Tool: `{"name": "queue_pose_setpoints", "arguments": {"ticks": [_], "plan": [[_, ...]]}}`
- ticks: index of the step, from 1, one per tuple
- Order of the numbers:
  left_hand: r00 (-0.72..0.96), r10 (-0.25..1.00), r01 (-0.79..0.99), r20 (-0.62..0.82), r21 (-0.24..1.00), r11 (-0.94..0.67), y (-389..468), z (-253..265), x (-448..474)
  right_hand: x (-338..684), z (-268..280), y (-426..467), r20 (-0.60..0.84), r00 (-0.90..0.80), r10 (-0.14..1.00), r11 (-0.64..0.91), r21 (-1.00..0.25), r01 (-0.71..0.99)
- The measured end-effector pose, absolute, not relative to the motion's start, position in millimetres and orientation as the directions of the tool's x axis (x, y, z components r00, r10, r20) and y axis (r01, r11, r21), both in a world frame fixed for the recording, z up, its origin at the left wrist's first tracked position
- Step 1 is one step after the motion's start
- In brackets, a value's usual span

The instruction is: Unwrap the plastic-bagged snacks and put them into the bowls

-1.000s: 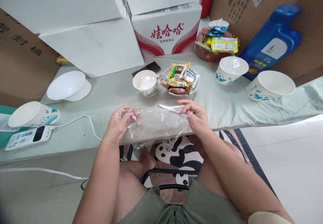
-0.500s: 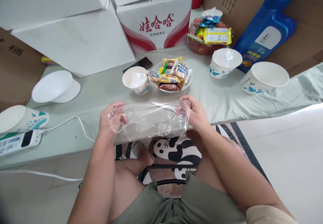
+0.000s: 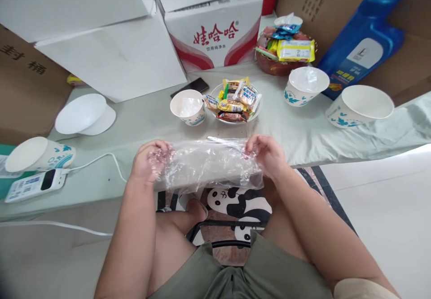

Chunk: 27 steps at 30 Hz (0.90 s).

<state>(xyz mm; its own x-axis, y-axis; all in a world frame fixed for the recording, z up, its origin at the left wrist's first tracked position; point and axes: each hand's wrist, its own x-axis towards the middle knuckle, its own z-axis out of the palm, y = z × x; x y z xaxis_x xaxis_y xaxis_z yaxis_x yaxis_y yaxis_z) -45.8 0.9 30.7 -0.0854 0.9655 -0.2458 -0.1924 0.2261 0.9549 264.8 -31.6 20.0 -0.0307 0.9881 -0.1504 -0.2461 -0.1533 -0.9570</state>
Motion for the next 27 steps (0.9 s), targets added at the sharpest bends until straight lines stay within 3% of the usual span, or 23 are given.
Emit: {"name": "queue_pose_setpoints", "arguments": {"ticks": [4,12,17,19,22,24,25,27], "plan": [[-0.050,0.944,-0.192,-0.325,0.931,0.310,2.1,29.2,-47.7,263.1,18.4,-33.8,-0.168,-0.006,0.986,-0.165,-0.959,-0.229],[-0.048,0.929,0.027,-0.366,0.930,0.367,5.4,23.8,-44.8,271.7,19.2,-35.4,-0.237,-0.082,0.968,-0.247,-0.958,-0.148],[-0.046,0.926,0.172,-0.374,0.910,0.376,6.2,17.1,-44.8,283.9,12.1,-37.0,-0.247,-0.054,0.968,-0.244,-0.968,0.060],[-0.070,0.919,0.205,-0.388,0.896,0.394,6.2,16.2,-43.7,285.9,11.7,-38.9,-0.149,0.088,0.985,-0.168,-0.950,0.262],[-0.094,0.914,0.229,-0.394,0.885,0.405,6.5,16.3,-41.4,283.4,16.8,-44.6,0.236,0.221,0.946,0.076,-0.827,0.557],[-0.091,0.918,0.227,-0.386,0.889,0.397,7.1,15.7,-40.4,276.9,20.2,-49.0,0.443,0.064,0.894,0.307,-0.712,0.632],[-0.090,0.920,0.224,-0.382,0.892,0.393,7.5,14.9,-40.4,272.2,20.4,-50.8,0.479,-0.077,0.875,0.415,-0.657,0.630],[-0.091,0.921,0.225,-0.379,0.893,0.389,8.1,12.6,-41.5,261.2,16.3,-52.9,0.412,-0.382,0.827,0.561,-0.562,0.608]]}}
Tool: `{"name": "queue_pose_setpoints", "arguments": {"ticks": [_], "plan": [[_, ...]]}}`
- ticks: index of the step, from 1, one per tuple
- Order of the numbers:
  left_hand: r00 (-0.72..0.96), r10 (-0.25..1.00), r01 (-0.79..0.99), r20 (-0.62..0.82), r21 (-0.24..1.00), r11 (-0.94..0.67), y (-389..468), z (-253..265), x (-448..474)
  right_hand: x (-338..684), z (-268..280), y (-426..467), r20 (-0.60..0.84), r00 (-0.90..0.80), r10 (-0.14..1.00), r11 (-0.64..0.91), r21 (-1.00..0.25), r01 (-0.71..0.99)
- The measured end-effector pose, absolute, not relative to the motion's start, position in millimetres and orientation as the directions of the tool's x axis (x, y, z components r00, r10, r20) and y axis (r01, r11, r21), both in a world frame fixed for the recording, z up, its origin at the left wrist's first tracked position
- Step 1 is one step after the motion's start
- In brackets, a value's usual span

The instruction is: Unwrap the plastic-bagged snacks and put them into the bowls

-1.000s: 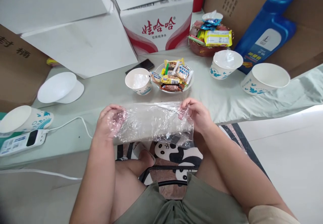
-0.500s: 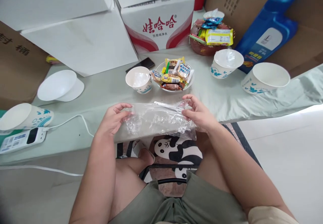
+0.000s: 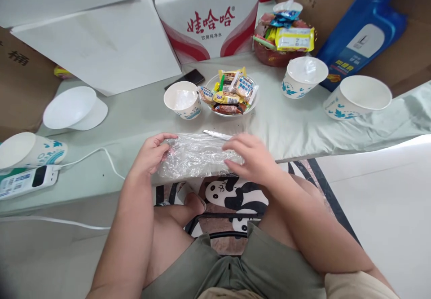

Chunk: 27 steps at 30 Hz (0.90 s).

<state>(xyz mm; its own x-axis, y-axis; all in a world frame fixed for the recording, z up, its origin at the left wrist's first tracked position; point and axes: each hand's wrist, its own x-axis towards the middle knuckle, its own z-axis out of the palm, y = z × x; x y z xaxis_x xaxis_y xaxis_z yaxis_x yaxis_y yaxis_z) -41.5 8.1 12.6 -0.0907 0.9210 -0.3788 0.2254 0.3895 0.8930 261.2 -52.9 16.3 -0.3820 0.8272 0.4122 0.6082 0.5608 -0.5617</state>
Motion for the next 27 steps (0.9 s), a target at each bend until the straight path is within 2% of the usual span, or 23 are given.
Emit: {"name": "queue_pose_setpoints", "arguments": {"ticks": [2,5,12,17,19,24,25,27], "plan": [[-0.096,0.918,0.252,-0.384,0.883,0.395,8.3,9.6,-44.1,250.5,7.2,-53.3,0.269,-0.569,0.777,0.620,-0.479,0.621],[-0.121,0.919,0.314,-0.376,0.863,0.395,7.1,6.6,-49.4,240.4,-8.0,-52.7,0.179,-0.622,0.762,0.632,-0.409,0.658],[-0.135,0.931,0.386,-0.338,0.848,0.364,3.7,10.5,-58.7,242.9,-12.4,-53.3,0.332,-0.534,0.778,0.628,-0.441,0.641],[-0.169,0.926,0.366,-0.338,0.851,0.377,7.4,8.9,-61.5,251.6,6.0,-54.6,0.487,-0.488,0.724,0.689,-0.482,0.541],[-0.181,0.919,0.328,-0.351,0.859,0.393,9.6,8.1,-61.0,254.8,8.8,-55.4,0.463,-0.544,0.700,0.714,-0.482,0.508],[-0.175,0.933,0.245,-0.314,0.904,0.350,12.6,9.9,-57.9,256.5,7.4,-60.0,0.211,-0.733,0.647,0.731,-0.444,0.518],[-0.145,0.944,0.246,-0.297,0.913,0.325,12.1,11.2,-57.6,255.9,9.4,-60.8,0.209,-0.725,0.657,0.723,-0.448,0.526],[-0.051,0.961,0.232,-0.271,0.933,0.276,9.8,15.1,-57.4,253.2,17.0,-60.0,0.295,-0.644,0.706,0.690,-0.490,0.532]]}}
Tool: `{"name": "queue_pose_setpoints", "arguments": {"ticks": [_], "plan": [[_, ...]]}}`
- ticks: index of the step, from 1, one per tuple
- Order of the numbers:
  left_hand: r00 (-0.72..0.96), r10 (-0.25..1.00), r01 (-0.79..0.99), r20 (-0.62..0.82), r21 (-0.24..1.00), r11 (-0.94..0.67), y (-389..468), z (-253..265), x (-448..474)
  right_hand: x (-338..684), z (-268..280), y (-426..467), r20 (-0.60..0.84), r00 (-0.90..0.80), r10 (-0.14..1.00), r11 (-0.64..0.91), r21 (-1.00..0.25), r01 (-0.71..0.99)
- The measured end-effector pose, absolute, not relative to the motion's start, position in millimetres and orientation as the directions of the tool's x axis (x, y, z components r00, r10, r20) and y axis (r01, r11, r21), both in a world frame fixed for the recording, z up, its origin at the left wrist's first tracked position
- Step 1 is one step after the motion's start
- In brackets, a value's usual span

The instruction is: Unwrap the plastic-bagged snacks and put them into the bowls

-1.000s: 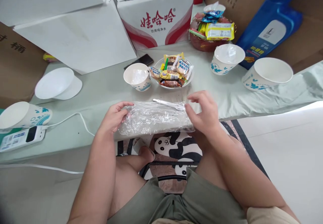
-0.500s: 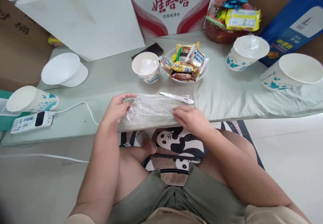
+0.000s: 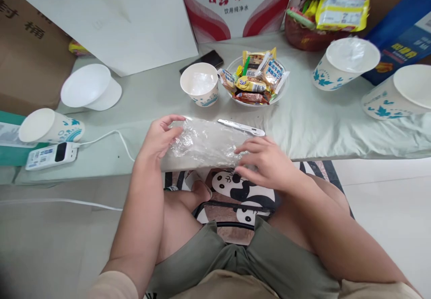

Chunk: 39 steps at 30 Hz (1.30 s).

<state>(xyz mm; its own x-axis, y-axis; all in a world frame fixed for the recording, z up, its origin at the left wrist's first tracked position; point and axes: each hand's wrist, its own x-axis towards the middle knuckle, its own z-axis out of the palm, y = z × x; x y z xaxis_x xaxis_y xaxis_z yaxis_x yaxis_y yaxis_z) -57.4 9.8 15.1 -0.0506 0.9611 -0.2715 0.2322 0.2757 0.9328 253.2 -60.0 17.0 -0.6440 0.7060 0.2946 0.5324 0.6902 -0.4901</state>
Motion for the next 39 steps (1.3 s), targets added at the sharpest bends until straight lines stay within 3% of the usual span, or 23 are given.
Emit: {"name": "queue_pose_setpoints", "arguments": {"ticks": [3,5,7,9,12,16,20,22,25,28,33,39], "plan": [[0.140,0.957,0.129,-0.255,0.963,0.238,2.9,23.4,-58.0,240.5,30.1,-49.1,0.424,-0.403,0.811,0.584,-0.618,0.526],[0.257,0.938,0.038,-0.233,0.972,0.231,-2.4,27.8,-59.8,224.1,33.7,-36.2,0.389,-0.338,0.857,0.512,-0.719,0.470],[0.366,0.909,-0.032,-0.197,0.974,0.224,-6.5,29.6,-63.4,204.4,31.5,-23.2,0.261,-0.435,0.862,0.435,-0.820,0.371],[0.443,0.882,-0.083,-0.161,0.972,0.219,-8.0,28.5,-68.7,186.8,25.4,-14.9,0.068,-0.604,0.794,0.308,-0.901,0.305],[0.363,0.922,-0.176,-0.132,0.962,0.207,-5.0,23.9,-75.7,173.7,15.4,-14.7,-0.133,-0.643,0.754,0.097,-0.946,0.309],[0.150,0.976,-0.386,-0.156,0.900,0.203,-1.0,15.5,-67.8,175.8,7.4,-22.3,-0.159,-0.320,0.934,-0.114,-0.981,0.157],[0.409,0.871,-0.312,-0.272,0.855,0.414,-9.4,5.6,-33.9,176.4,3.7,-24.4,-0.113,-0.121,0.986,-0.102,-0.991,0.091],[0.450,0.848,-0.213,-0.281,0.888,0.408,-14.9,1.7,-16.1,174.7,2.9,-25.3,-0.066,-0.070,0.995,-0.055,-0.987,0.154],[0.339,0.888,-0.024,-0.311,0.941,0.338,-17.8,0.4,-0.7,174.0,3.6,-27.4,-0.043,-0.069,0.997,-0.026,-0.974,0.223],[0.163,0.906,0.083,-0.391,0.920,0.383,-15.2,6.2,-1.9,176.6,6.5,-28.4,-0.106,-0.097,0.990,-0.084,-0.975,0.204],[0.058,0.905,0.059,-0.422,0.906,0.419,-11.3,18.9,-19.0,183.3,9.2,-25.1,-0.169,-0.110,0.979,-0.160,-0.983,0.086],[-0.081,0.926,-0.009,-0.369,0.929,0.370,-7.2,15.5,-26.5,189.4,2.7,-23.1,-0.307,-0.029,0.951,-0.306,-0.929,-0.210]]}}
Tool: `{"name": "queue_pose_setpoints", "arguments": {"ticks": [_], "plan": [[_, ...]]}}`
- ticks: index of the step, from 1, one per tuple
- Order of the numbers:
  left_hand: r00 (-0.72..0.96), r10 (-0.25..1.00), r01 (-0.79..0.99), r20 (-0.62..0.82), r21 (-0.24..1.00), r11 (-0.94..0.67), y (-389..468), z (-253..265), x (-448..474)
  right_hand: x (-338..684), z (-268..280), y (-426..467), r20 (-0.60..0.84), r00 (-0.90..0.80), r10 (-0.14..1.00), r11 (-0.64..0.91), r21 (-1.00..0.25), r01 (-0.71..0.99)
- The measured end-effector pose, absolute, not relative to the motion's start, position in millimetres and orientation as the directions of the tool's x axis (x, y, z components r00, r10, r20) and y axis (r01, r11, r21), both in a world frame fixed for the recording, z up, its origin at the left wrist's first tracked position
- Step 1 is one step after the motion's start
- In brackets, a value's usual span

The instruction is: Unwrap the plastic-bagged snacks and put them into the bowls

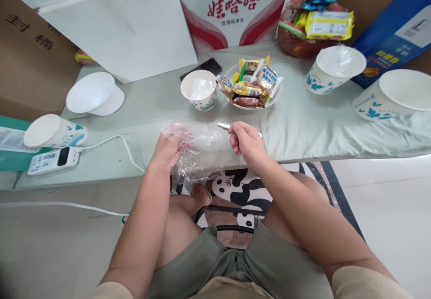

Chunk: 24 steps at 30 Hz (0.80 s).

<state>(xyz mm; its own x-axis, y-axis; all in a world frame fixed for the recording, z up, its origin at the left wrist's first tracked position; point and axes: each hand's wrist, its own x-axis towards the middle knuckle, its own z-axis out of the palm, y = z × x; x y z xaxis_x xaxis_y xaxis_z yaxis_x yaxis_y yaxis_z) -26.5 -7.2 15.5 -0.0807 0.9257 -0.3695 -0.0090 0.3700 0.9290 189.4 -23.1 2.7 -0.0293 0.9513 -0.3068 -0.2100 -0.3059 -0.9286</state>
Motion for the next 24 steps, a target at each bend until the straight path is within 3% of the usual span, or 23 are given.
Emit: {"name": "queue_pose_setpoints", "arguments": {"ticks": [3,6,10,13,15,24], "plan": [[-0.071,0.930,-0.024,-0.361,0.932,0.361,-7.1,15.4,-25.9,187.7,3.6,-26.7,-0.355,-0.020,0.935,-0.340,-0.878,-0.336],[-0.062,0.928,-0.056,-0.366,0.930,0.363,-7.4,18.8,-25.8,191.0,12.0,-24.8,-0.312,-0.036,0.949,-0.297,-0.855,-0.425],[-0.078,0.934,-0.067,-0.348,0.937,0.344,-5.6,26.0,-25.3,223.8,29.9,1.6,-0.045,-0.017,0.999,-0.047,-0.855,-0.517],[-0.136,0.930,-0.064,-0.341,0.940,0.335,-3.3,32.0,-22.8,262.5,39.3,33.7,0.164,0.081,0.983,0.183,-0.859,-0.478],[-0.152,0.925,-0.053,-0.349,0.937,0.344,-1.7,35.4,-20.5,283.1,41.8,52.8,0.225,0.140,0.964,0.264,-0.846,-0.464],[-0.136,0.904,-0.041,-0.406,0.914,0.404,2.7,37.4,-16.5,291.0,58.7,75.4,0.079,0.230,0.970,0.174,-0.885,-0.431]]}}
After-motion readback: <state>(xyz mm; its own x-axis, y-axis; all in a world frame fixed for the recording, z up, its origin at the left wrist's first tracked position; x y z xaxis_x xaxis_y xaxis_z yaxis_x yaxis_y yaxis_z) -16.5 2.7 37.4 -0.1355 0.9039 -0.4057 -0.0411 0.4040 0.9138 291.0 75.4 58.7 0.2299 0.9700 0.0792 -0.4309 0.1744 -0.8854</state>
